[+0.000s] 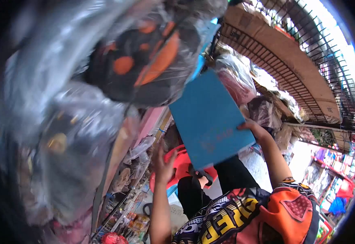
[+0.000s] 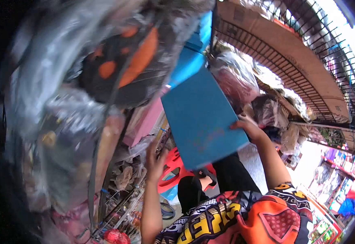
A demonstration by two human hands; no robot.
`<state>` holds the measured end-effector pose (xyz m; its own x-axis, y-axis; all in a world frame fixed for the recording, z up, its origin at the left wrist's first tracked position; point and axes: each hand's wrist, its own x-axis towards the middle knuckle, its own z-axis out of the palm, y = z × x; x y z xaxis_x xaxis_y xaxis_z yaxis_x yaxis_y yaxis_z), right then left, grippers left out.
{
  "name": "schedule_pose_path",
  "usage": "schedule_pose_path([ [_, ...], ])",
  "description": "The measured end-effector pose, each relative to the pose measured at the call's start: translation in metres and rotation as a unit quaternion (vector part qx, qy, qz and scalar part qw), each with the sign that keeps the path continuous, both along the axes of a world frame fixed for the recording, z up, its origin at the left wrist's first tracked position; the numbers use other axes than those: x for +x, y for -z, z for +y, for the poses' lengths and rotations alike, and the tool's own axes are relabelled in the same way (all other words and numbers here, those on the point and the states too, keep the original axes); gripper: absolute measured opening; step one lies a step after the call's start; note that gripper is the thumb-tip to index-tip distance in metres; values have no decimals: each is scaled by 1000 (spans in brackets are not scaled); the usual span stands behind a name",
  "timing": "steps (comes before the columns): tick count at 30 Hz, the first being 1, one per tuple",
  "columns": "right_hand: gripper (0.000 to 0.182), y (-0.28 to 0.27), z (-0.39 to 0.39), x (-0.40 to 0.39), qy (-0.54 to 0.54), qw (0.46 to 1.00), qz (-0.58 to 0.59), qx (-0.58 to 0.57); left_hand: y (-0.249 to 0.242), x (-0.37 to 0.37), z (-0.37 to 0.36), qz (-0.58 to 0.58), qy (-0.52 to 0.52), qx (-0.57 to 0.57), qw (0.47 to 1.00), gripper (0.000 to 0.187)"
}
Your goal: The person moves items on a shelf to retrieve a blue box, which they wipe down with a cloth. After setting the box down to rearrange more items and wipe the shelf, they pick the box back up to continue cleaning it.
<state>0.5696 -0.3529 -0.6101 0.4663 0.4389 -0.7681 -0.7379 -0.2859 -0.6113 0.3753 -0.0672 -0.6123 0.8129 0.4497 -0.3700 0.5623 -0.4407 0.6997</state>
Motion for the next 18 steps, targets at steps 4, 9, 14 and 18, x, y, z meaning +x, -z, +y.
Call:
schedule_pose_path([
  [4,61,-68,8,-39,-156,987,-21,-13,-14,-106,-29,-76,-133,-222,963,74],
  [9,94,-110,55,-70,-557,737,-378,-55,-41,-211,-20,-159,-139,-66,975,94],
  [14,99,-207,176,-133,-738,567,-366,13,-80,-287,-4,-180,-262,-311,896,86],
  [18,92,-235,220,-178,-775,538,-312,113,-104,-353,-6,-220,-354,-395,818,77],
])
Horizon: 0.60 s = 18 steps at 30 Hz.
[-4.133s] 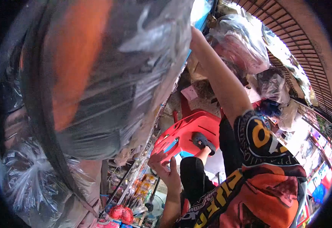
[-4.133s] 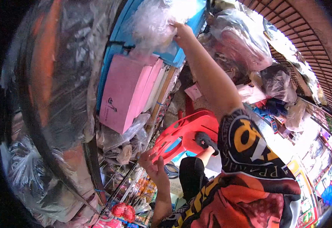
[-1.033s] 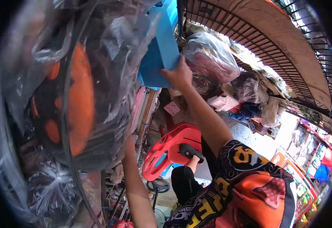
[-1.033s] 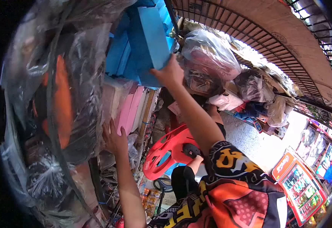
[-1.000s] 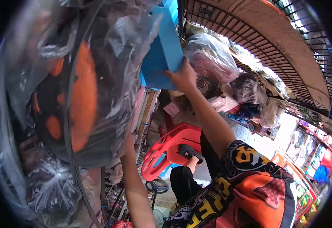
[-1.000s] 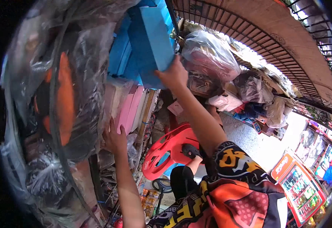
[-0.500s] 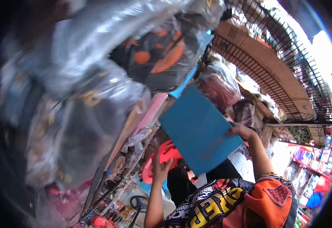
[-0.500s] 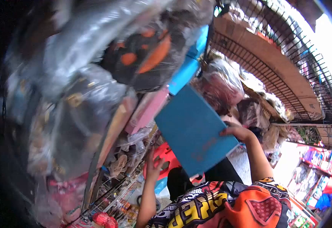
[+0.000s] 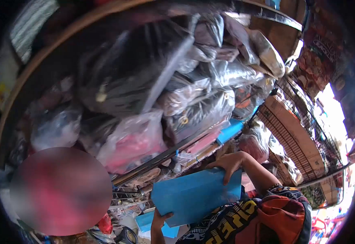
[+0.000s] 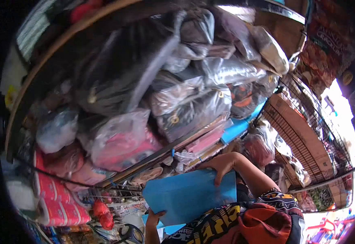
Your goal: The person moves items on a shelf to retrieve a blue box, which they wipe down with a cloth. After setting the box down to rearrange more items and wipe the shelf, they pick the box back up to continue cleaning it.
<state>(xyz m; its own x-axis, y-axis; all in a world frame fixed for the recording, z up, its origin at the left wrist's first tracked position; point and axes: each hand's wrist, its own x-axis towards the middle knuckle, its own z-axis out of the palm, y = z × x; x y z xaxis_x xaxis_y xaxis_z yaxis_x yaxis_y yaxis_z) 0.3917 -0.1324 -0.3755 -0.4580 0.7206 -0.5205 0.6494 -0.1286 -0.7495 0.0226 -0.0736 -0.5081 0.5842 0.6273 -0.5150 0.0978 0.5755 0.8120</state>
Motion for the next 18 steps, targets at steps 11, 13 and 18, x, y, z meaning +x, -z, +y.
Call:
schedule_pose_path([
  [11,80,-97,4,-56,59,981,-34,184,-38,-62,-14,-161,-166,7,973,79],
  [13,67,-133,1,-60,175,930,-31,321,-34,-70,-19,-210,-186,11,960,76],
  [18,56,-260,-9,-55,282,805,9,522,-37,-71,-24,-280,-288,23,915,61],
])
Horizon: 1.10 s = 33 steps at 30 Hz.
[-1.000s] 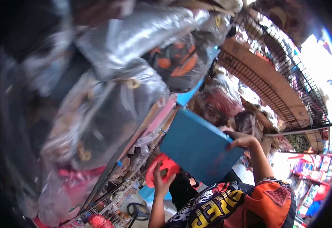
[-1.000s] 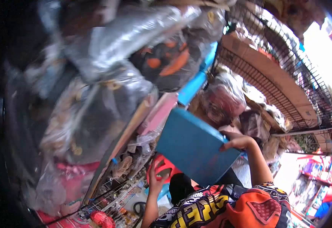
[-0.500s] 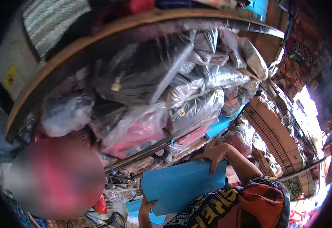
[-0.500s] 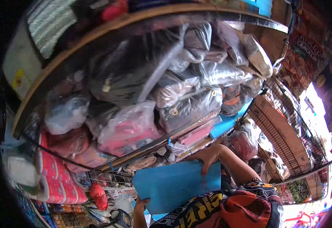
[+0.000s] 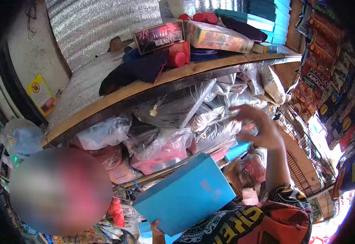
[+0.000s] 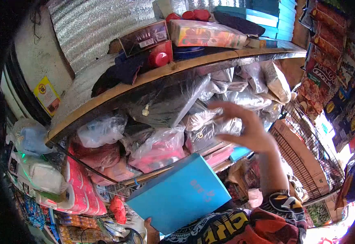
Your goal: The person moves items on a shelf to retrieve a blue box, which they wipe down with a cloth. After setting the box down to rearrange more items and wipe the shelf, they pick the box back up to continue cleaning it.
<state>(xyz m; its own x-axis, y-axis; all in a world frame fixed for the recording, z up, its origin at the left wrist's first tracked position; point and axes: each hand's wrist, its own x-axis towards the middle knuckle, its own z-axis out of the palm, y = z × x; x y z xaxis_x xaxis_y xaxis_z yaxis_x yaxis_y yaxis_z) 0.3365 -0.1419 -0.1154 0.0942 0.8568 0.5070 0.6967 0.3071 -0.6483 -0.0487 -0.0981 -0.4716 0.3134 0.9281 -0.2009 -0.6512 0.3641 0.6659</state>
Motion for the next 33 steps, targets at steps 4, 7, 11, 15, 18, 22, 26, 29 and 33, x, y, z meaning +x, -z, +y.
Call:
schedule_pose_path([
  [4,51,-63,31,13,22,975,51,214,-11,-1,-10,-31,7,18,999,59],
  [7,43,-96,49,39,83,968,-6,239,-14,1,-18,-28,-14,31,999,62],
  [11,39,-126,88,111,223,918,-133,302,18,-38,-26,-18,55,-79,995,65],
  [15,53,-135,134,195,454,830,-289,150,-28,1,-37,17,37,5,999,62],
  [18,47,-146,151,231,433,851,-294,-45,-21,16,-31,62,13,14,998,62],
  [22,32,-160,158,257,513,823,-205,133,-21,29,-33,139,-28,16,990,62],
  [26,29,-193,114,284,402,837,78,361,-68,71,-29,156,-101,19,982,88],
  [29,36,-161,50,235,140,883,293,338,-89,93,-31,120,-112,44,986,83],
  [33,39,-66,-14,144,28,775,550,312,-110,118,-32,115,-61,21,991,73],
])
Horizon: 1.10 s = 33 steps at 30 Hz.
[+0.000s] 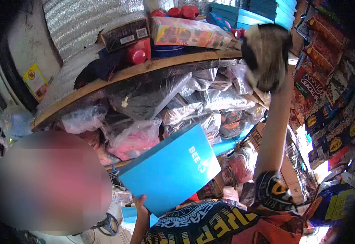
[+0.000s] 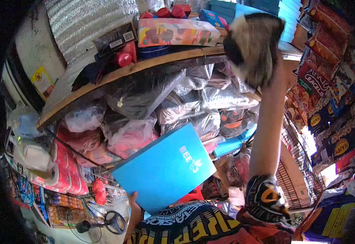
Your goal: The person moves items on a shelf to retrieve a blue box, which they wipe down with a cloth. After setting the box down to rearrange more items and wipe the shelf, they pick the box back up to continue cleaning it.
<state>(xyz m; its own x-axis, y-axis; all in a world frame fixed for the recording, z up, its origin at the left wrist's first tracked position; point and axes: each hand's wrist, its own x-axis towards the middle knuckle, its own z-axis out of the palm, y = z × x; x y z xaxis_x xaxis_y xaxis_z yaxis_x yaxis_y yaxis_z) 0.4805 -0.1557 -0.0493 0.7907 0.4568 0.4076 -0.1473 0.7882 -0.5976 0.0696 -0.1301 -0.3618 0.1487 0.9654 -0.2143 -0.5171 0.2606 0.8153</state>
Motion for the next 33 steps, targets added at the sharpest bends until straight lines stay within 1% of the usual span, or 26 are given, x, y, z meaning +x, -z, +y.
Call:
schedule_pose_path([
  [1,41,24,-10,-21,-12,999,30,18,-13,6,-2,0,10,-3,1000,70],
  [2,41,56,-18,-22,-40,999,3,19,-13,7,-2,3,-2,-3,1000,70],
  [3,42,85,-21,-17,-71,997,-25,22,-6,8,0,4,20,50,999,63],
  [4,40,106,-22,-16,21,998,-14,-53,-2,8,1,7,40,103,994,56],
  [5,39,107,-18,-30,113,985,-4,-128,-3,7,1,11,24,103,994,56],
  [6,37,98,-16,-40,132,984,-28,-118,-4,5,1,7,37,96,995,56],
  [7,36,65,-18,-68,150,981,-52,-108,-5,3,0,2,51,88,995,56],
  [9,34,15,-6,-86,225,969,-95,-28,-3,-3,-7,0,28,96,995,57],
  [10,33,-9,7,-100,280,941,-188,20,-5,-4,-11,4,17,90,996,57],
  [11,32,-28,31,-112,304,918,-254,26,-7,-6,-14,8,8,85,996,57],
  [12,31,-47,55,-125,326,890,-318,37,2,-10,-17,4,-14,69,998,57],
  [13,30,-66,80,-136,345,858,-376,52,-1,-12,-20,8,-24,75,997,57],
  [14,29,-76,111,-133,459,715,-525,47,-6,-13,-24,9,-40,86,995,58],
  [15,24,-95,131,-174,393,730,-527,185,-8,-14,-26,8,-54,96,994,60],
  [16,18,-114,152,-214,317,717,-535,314,2,-18,-29,-3,-81,75,994,63],
  [19,15,-116,193,-260,243,746,-601,154,-12,-25,-39,-16,-108,81,991,67],
  [20,15,-112,211,-270,238,747,-600,159,-13,-30,-40,-15,-115,81,990,67],
  [22,21,-102,235,-289,370,658,-656,2,-13,-36,-43,-41,-130,93,986,69],
  [23,21,-97,240,-292,364,660,-657,5,-14,-39,-44,-41,-136,91,986,69],
  [24,29,-93,244,-291,290,593,-743,-109,-16,-42,-45,-49,-150,79,984,68],
  [25,39,-86,247,-288,206,508,-807,-220,-18,-46,-46,-56,-163,67,983,67],
  [27,48,-71,282,-266,152,485,-832,-220,-10,-57,-46,-43,-164,69,983,65],
  [29,50,-72,264,-250,156,430,-845,-278,-12,-65,-48,-32,-167,64,983,63],
  [31,30,-70,229,-264,185,313,-863,-352,-25,-68,-47,-68,-170,45,982,74],
  [33,29,-67,261,-243,91,298,-822,-477,-26,-72,-47,-66,-164,39,984,71],
])
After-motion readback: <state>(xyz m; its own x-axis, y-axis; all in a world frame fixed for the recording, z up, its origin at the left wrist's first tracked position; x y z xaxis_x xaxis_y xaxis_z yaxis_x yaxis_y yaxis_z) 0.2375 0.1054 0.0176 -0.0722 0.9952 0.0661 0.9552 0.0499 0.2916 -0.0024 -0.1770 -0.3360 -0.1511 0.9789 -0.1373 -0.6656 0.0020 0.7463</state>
